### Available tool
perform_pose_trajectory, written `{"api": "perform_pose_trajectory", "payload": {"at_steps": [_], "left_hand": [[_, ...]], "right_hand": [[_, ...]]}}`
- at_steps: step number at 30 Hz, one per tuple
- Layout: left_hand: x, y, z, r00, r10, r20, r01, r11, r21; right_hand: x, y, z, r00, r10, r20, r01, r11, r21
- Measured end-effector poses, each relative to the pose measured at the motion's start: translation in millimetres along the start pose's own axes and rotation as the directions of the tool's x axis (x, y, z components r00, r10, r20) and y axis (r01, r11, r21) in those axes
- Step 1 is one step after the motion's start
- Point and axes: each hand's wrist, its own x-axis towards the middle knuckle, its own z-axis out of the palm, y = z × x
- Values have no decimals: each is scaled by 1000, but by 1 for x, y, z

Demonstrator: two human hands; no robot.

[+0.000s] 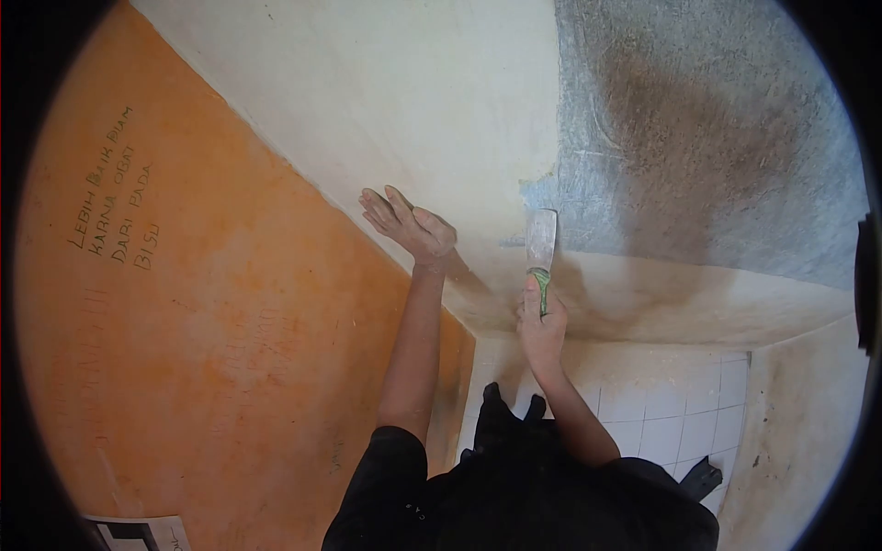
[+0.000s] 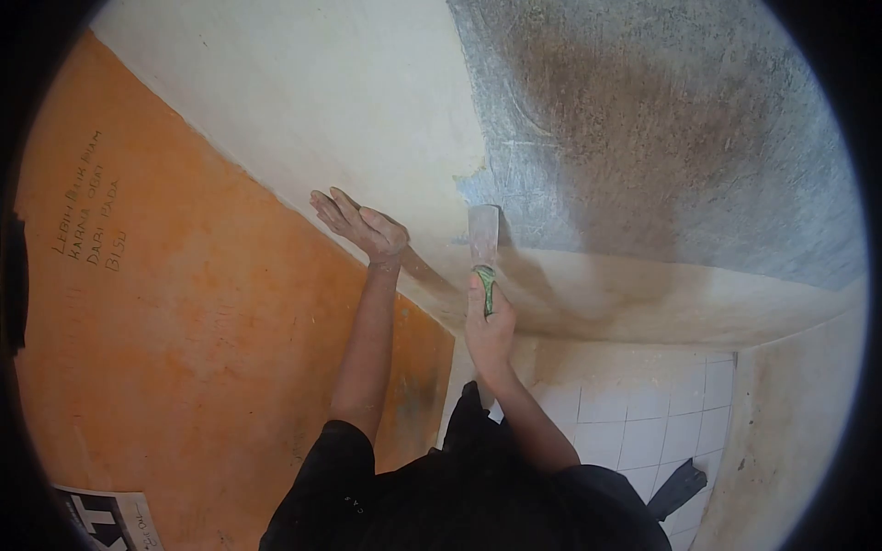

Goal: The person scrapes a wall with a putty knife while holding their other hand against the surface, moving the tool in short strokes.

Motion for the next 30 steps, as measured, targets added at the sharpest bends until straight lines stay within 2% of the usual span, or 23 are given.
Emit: {"api": "perform_pose_trajectory", "payload": {"at_steps": [1,4,8,10,14,16,18,20,22,26,29,30], "left_hand": [[0,2,-1,1000,-2,5,2,1000,3],[2,2,-3,1000,-3,8,3,1000,6],[-1,0,-1,1000,-5,16,5,1000,2],[-2,0,-2,1000,-7,13,7,1000,-5],[3,0,1,1000,-10,4,10,1000,7],[-3,1,0,1000,-20,22,19,1000,12],[-3,3,-2,997,-74,24,74,997,13],[-1,-2,2,999,-47,0,47,999,0],[-3,-3,5,999,-44,-20,44,999,2],[-6,-4,2,999,-33,-22,33,999,-18],[-5,-4,6,999,-49,0,49,998,-26],[-8,-5,1,997,-65,42,66,997,-27]], "right_hand": [[-1,1,1,999,40,18,-41,998,53],[3,-4,-19,987,125,97,-129,991,36],[1,-5,-7,991,105,83,-109,993,50],[5,2,-8,998,34,48,-33,999,-32],[18,-20,-8,995,70,78,-74,996,49],[30,-47,1,996,-61,59,62,998,-11],[27,-57,-3,997,-14,71,14,1000,-2],[29,-53,-5,997,-11,70,10,1000,13],[6,-29,-9,975,191,112,-209,961,181],[-4,-26,-5,968,227,108,-245,950,195],[2,-19,-2,985,165,45,-170,973,154],[5,-7,-8,997,73,30,-76,994,84]]}}
